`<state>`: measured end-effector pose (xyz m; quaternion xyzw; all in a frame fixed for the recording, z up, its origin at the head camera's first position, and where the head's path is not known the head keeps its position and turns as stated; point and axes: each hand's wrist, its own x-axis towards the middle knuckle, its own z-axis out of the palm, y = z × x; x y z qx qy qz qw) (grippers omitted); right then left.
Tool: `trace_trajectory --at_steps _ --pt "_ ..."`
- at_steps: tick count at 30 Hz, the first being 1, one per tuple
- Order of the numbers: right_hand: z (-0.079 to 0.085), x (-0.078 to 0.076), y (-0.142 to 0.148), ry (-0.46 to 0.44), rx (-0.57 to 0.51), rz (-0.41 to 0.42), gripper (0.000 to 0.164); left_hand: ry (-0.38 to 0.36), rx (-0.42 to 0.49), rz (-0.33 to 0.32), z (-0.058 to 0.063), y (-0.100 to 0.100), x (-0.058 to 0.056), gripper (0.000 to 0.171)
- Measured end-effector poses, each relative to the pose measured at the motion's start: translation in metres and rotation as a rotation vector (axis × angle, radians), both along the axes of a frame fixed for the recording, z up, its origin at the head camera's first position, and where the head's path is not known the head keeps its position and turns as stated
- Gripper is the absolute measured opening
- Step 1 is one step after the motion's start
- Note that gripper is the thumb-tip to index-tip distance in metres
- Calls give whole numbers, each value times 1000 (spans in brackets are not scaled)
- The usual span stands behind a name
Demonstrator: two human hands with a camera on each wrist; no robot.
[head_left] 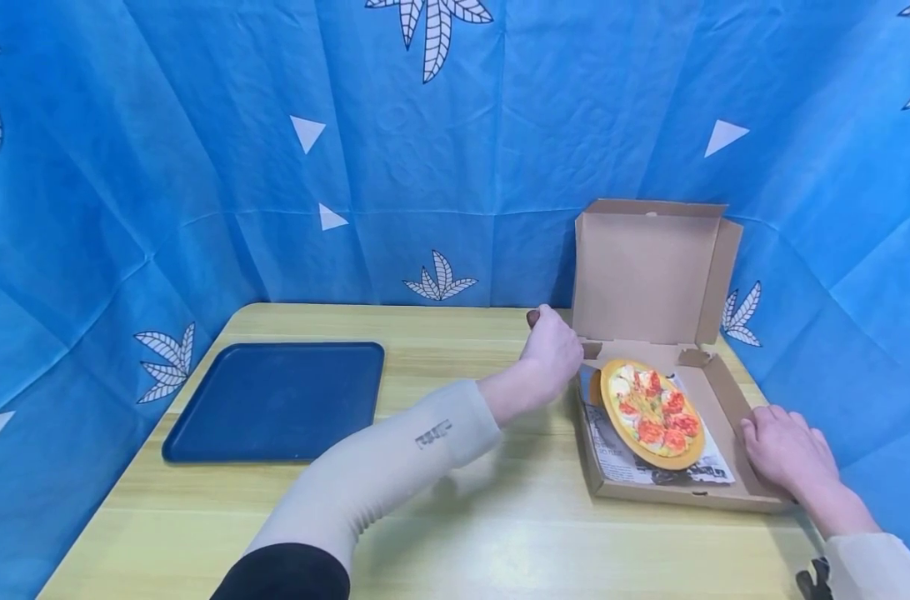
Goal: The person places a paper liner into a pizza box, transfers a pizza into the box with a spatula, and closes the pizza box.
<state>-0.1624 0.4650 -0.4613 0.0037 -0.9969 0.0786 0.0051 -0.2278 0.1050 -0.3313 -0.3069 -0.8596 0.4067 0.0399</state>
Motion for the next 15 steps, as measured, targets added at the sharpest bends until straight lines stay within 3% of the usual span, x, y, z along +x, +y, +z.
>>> trace_trajectory --at_steps 7,15 --pt "0 0 0 -3 4 -1 39 19 8 -5 5 -2 1 34" --pt "0 0 0 -5 8 -3 37 52 -55 -12 18 -5 3 38"
